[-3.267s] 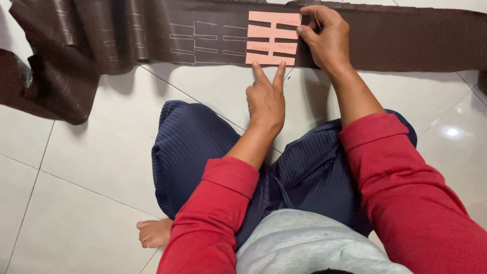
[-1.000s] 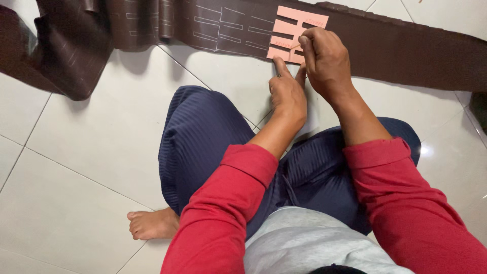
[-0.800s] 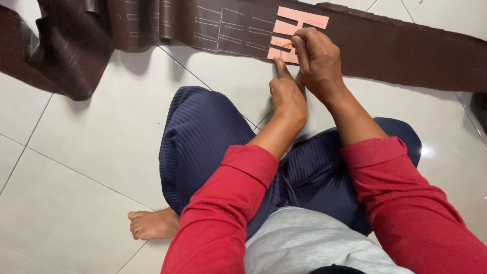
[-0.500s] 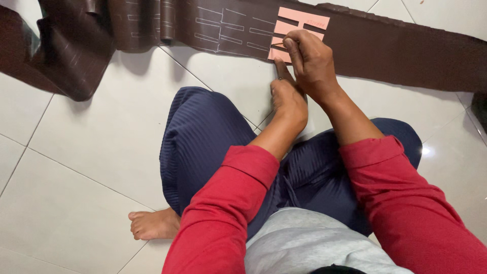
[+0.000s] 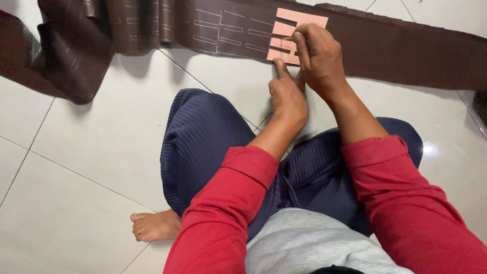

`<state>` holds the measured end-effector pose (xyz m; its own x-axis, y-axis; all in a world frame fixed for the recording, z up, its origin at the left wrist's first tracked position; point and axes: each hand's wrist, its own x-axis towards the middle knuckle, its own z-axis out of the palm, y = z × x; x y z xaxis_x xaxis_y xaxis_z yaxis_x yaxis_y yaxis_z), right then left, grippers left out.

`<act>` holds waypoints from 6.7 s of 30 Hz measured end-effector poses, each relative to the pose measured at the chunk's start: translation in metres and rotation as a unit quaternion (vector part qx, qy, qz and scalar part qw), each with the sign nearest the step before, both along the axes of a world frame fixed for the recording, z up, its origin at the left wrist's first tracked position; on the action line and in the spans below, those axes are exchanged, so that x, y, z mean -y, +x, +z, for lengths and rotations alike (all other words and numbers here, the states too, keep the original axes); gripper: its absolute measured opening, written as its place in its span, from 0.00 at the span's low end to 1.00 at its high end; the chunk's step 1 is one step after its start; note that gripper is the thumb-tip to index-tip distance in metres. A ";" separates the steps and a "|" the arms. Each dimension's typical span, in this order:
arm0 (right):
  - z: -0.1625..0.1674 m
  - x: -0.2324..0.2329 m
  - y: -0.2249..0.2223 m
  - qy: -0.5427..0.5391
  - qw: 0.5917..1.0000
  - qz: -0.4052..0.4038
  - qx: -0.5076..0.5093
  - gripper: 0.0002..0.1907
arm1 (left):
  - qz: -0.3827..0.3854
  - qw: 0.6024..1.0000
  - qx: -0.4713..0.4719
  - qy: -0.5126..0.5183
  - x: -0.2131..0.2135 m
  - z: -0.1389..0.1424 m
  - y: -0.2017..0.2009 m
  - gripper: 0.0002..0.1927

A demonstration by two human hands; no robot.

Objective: The person sits on the floor and uses a small stick to mark lines on a piece of pink paper placed on a long brown fabric. They repeatedly align the paper and draw lines along its edges.

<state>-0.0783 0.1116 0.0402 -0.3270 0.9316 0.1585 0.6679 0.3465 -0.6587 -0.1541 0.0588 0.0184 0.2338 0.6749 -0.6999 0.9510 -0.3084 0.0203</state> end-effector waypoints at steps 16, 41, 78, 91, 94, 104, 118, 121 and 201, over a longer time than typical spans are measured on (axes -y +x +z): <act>-0.005 -0.003 -0.013 -0.016 0.998 -0.027 -0.048 0.04 | -0.006 1.000 0.006 -0.024 0.002 -0.012 0.001 0.38; -0.005 -0.011 -0.011 -0.013 0.999 -0.022 -0.042 0.03 | 0.021 1.000 0.006 -0.010 0.006 -0.009 0.001 0.42; 0.003 -0.008 0.024 0.017 0.998 -0.062 0.008 0.04 | 0.055 0.998 0.001 0.039 0.006 -0.008 -0.005 0.44; 0.007 0.003 0.053 -0.002 0.991 -0.126 0.046 0.06 | 0.019 1.000 -0.002 -0.003 0.002 0.004 -0.013 0.47; 0.005 0.004 0.056 0.009 0.992 -0.121 0.041 0.05 | 0.020 1.000 -0.002 -0.010 0.002 0.005 -0.013 0.48; 0.008 0.009 0.051 -0.012 0.992 -0.107 0.067 0.05 | 0.014 1.000 -0.003 -0.017 0.000 0.004 -0.014 0.48; 0.007 0.009 0.050 0.000 0.993 -0.100 0.066 0.04 | 0.021 1.000 0.002 -0.011 0.000 0.006 -0.015 0.48; 0.007 0.008 0.048 0.004 0.994 -0.095 0.061 0.04 | 0.018 1.000 0.004 -0.016 0.000 0.007 -0.016 0.49; 0.011 0.029 0.012 -0.028 0.999 -0.042 0.010 0.03 | 0.021 1.000 0.017 -0.010 0.005 -0.003 -0.019 0.49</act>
